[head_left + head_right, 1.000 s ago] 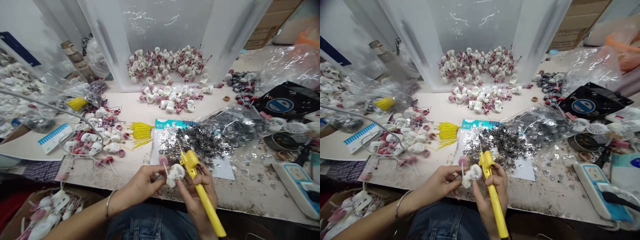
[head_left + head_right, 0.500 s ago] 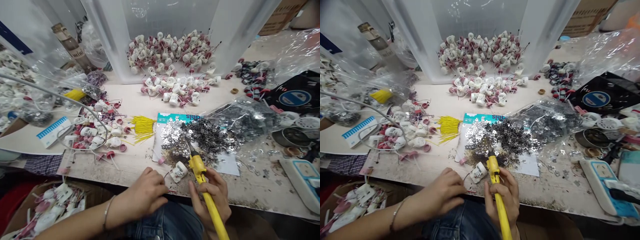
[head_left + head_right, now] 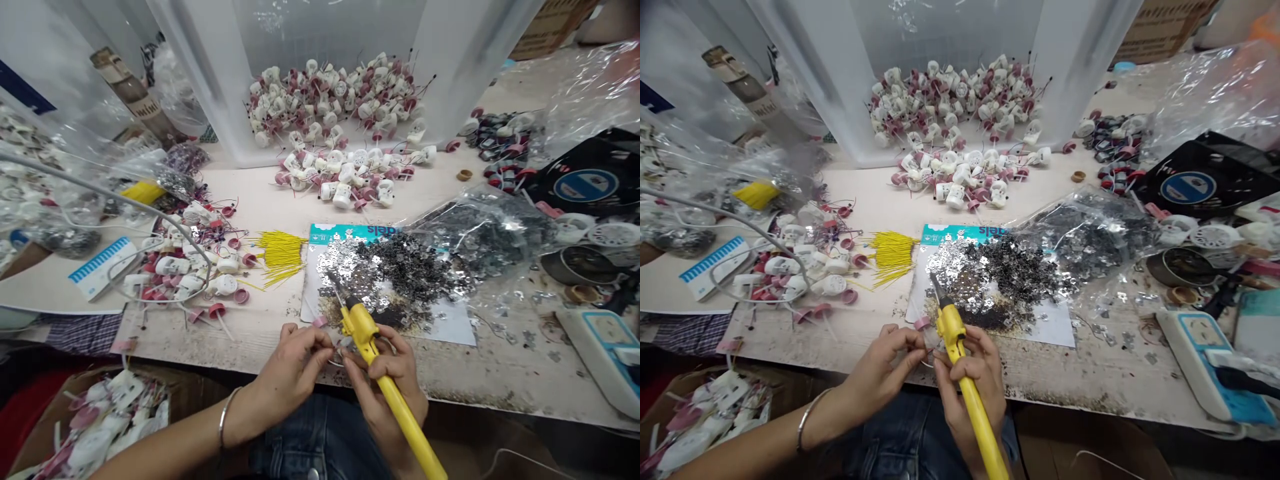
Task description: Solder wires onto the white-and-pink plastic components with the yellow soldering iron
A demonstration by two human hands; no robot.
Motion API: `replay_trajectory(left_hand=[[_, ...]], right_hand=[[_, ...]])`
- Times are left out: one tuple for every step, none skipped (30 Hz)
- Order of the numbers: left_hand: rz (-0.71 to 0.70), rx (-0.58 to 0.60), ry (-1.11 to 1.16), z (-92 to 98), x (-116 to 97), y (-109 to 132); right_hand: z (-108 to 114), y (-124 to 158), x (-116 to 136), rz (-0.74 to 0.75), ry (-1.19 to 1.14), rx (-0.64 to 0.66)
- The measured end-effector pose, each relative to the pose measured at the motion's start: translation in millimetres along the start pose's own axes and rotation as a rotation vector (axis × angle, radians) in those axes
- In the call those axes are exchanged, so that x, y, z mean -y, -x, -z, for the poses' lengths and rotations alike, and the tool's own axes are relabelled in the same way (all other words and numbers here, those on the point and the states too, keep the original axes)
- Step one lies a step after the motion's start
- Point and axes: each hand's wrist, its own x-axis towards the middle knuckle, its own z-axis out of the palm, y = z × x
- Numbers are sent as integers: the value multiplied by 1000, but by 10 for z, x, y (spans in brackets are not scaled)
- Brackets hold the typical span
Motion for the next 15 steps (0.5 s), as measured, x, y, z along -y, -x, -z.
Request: replay_trajectory(left_hand=[[50,-12,19,4,7,-12],[92,-17,46,12,17,-21],[117,-14,72,23,29,-24],[117,-4,85,32,44,-22],[88,12,80,37,61,-11],[41,28,52,36,80,7],[-21,38,4,28,101,33],[-94,34,-60,13,126,66],[-173,14,-135,-7,152,106],[-255,-19,-216,-30,182,149],[-335,-61,-296,-57,214,195],[-405,-105,-366,-85,248,242],[-458,-139,-420,-113,283,289],[-488,-162,-458,-141,320,334],[-501,-177,-483,-167,356,376]], right_hand=[[5,-14,-10,25,38,-22],[22,-35,-26,57,83,-45],[46,-61,-47,95,138,-56],[75,-93,-70,142,202,-54],[103,-129,-94,189,265,-35],[129,-167,-116,229,313,-5],[151,-205,-135,245,340,32],[168,-240,-152,250,348,66],[182,-272,-164,253,346,94],[194,-298,-174,255,336,113],[203,-318,-183,256,325,130],[211,-333,-190,257,316,147],[217,-341,-197,259,309,164],[220,-344,-202,265,305,181],[220,-340,-206,273,305,192]])
